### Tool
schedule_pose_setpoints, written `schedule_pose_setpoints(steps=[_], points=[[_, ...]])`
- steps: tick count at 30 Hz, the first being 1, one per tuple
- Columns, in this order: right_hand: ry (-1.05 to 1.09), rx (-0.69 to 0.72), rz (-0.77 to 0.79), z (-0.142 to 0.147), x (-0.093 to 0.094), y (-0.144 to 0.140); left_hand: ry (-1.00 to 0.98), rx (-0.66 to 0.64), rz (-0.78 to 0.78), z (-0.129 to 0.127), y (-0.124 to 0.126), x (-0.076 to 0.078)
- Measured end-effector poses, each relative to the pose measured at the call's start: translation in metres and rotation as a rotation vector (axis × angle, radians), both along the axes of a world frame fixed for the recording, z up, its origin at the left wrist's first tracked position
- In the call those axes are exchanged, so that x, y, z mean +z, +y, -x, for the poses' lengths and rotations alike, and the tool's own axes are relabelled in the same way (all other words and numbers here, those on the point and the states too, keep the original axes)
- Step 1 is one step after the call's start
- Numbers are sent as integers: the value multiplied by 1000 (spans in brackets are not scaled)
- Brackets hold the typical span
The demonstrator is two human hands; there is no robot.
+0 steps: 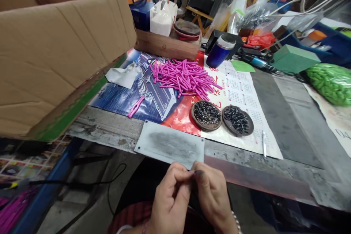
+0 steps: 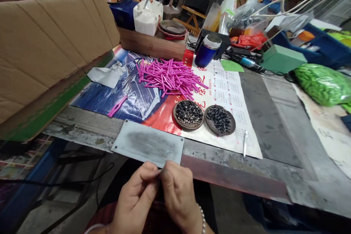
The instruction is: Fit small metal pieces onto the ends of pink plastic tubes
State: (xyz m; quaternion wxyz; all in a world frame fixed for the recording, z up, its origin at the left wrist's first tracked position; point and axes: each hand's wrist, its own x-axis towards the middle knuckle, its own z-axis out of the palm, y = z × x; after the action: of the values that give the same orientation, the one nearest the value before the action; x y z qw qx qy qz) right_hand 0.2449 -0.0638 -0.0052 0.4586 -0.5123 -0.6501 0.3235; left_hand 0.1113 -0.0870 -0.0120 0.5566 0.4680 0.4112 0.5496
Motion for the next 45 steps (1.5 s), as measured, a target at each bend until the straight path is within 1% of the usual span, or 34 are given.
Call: schedule_pose_setpoints(steps=[2, 3, 4, 5, 6, 8, 10, 12, 13, 14, 15, 17, 18, 20, 21, 22, 23, 24, 26, 27, 28, 29, 31, 34, 35, 37, 38, 39, 41, 43, 44, 45], points=[[118, -88, 38, -7, 1, 1, 50, -51, 22, 7, 4, 4], [151, -142, 28, -11, 2, 0, 92, -78, 28, 13, 8, 6], [143, -171, 6, -14, 2, -1, 146, -103, 25, 21, 12, 8], [102, -172, -16, -17, 2, -3, 213, -122, 14, 31, 17, 10], [45, -158, -19, -21, 2, -5, 294, -138, -24, 43, 23, 11], [-37, -155, 12, -29, 0, -9, 486, -127, -147, 70, 36, 12], [-60, -232, 24, -40, -3, -13, 713, -99, -256, 98, 49, 11], [-82, -291, 0, -49, -4, -17, 948, -120, -312, 117, 61, 11], [-103, -285, -18, -52, -3, -19, 1053, -143, -338, 120, 66, 11], [-124, -261, -33, -54, -2, -21, 1141, -176, -368, 118, 71, 11], [-143, -223, -42, -53, 0, -22, 1208, -216, -400, 110, 75, 12], [-164, -138, -45, -48, 3, -25, 1279, -319, -466, 83, 81, 14], [-166, -102, -47, -45, 5, -25, 1284, -365, -482, 66, 83, 15], [-164, -42, -60, -39, 8, -27, 1263, -459, -539, 38, 86, 17], [-159, -22, -71, -38, 9, -27, 1249, -502, -564, 31, 87, 19], [-153, -11, -80, -38, 10, -28, 1237, -530, -578, 29, 87, 20], [-145, -7, -89, -40, 10, -29, 1223, -540, -579, 33, 87, 20], [-138, -6, -88, -43, 10, -30, 1218, -532, -562, 42, 87, 21], [-124, -7, -66, -48, 8, -32, 1171, -451, -476, 65, 88, 20], [-120, 4, -47, -48, 7, -31, 1194, -411, -430, 75, 88, 19], [-118, 24, -31, -46, 5, -30, 1215, -368, -406, 80, 87, 19], [-118, 54, -12, -42, 3, -29, 1235, -358, -394, 80, 86, 18], [-119, 139, 2, -30, 0, -25, 1241, -362, -406, 67, 85, 17], [-133, 253, -35, -12, -2, -21, 1149, -362, -421, 39, 82, 15], [-145, 273, -49, -9, -1, -21, 1115, -348, -419, 33, 81, 14], [-177, 288, -45, -9, 1, -22, 1044, -303, -408, 31, 77, 12], [-195, 292, -32, -11, 2, -22, 964, -269, -362, 34, 74, 12], [-220, 305, -16, -14, 5, -23, 845, -235, -276, 39, 71, 11], [-312, 363, 4, -18, 12, -22, 532, -189, -2, 49, 63, 12], [-455, 440, -40, -19, 20, -17, 236, -167, 290, 54, 55, 15], [-527, 473, -85, -17, 23, -15, 144, -164, 391, 55, 51, 16], [-578, 491, -146, -14, 24, -13, 77, -159, 459, 55, 47, 17]])
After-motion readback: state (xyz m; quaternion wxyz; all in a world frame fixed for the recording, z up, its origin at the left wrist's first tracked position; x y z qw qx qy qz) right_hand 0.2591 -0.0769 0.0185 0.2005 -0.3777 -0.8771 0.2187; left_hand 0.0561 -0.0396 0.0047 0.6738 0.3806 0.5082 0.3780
